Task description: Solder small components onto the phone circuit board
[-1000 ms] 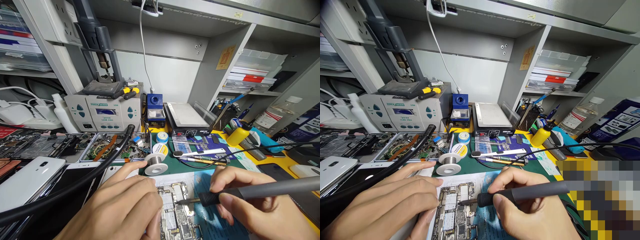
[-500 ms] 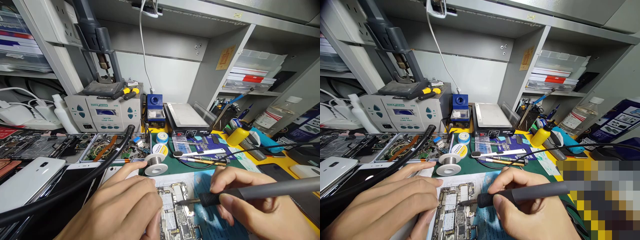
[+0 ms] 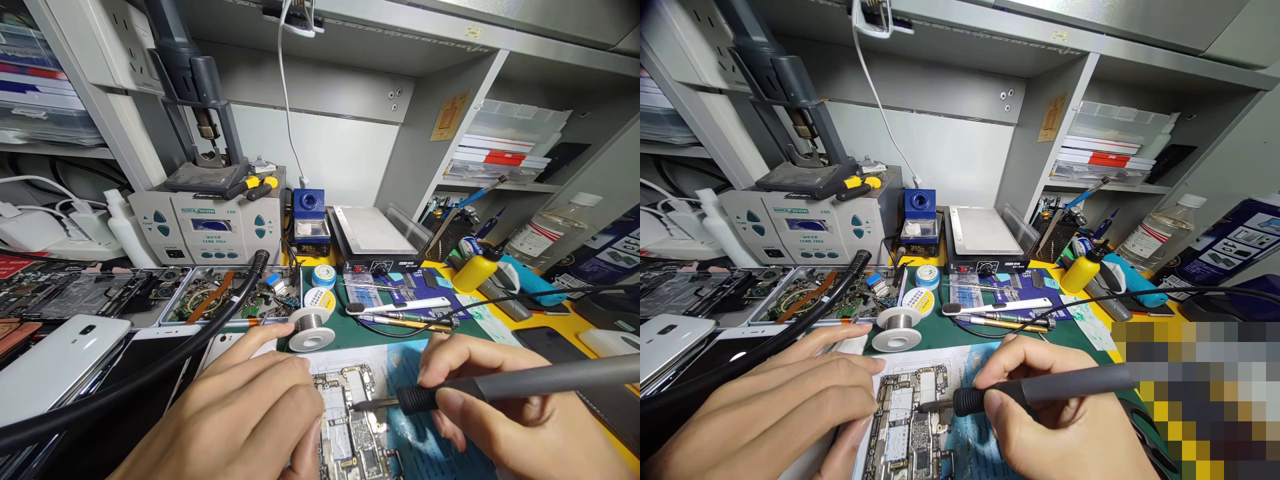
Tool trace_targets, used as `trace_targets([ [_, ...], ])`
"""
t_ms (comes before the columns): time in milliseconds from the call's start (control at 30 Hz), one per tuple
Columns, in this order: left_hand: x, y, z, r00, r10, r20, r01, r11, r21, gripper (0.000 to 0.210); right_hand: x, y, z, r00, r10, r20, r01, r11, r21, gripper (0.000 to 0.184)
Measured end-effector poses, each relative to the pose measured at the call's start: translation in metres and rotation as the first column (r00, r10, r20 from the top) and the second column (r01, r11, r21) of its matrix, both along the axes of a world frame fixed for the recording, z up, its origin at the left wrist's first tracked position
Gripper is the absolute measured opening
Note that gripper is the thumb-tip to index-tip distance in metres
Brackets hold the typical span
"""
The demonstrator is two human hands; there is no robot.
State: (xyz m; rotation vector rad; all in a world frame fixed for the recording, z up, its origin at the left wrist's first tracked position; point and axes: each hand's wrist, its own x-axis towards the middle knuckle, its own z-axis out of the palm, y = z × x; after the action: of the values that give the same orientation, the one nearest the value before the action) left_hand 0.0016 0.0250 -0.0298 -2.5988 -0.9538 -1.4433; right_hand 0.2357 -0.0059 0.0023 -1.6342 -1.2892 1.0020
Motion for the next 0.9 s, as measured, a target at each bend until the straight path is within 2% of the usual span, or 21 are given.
trace_targets([
  [200, 0.0009, -0.0027, 0.0014, 1.000, 0.015, 0.005, -0.015, 1.000, 0.005, 0.022, 0.0004, 0.0000, -0.0008, 1.000, -0.004, 0.019, 0.003, 1.000, 0.018, 0.008],
  [600, -0.0038, 0.0030, 0.0074, 0.998, -0.050, -0.045, 0.050, 0.999, 0.003, 0.025, -0.0018, 0.0002, 0.0001, 1.000, -0.015, -0.002, 0.015, 1.000, 0.020, 0.007],
  [733, -0.0076, 0.0055, 0.0072, 0.986, -0.092, -0.141, 0.100, 0.994, 0.046, 0.019, -0.0015, 0.0007, 0.0007, 1.000, -0.006, -0.002, 0.006, 1.000, 0.023, 0.007],
  [900, -0.0015, -0.0003, 0.0011, 1.000, -0.002, -0.019, 0.002, 1.000, 0.009, 0.023, 0.0007, 0.0021, 0.0018, 0.999, 0.039, 0.020, -0.040, 0.998, 0.054, 0.006],
])
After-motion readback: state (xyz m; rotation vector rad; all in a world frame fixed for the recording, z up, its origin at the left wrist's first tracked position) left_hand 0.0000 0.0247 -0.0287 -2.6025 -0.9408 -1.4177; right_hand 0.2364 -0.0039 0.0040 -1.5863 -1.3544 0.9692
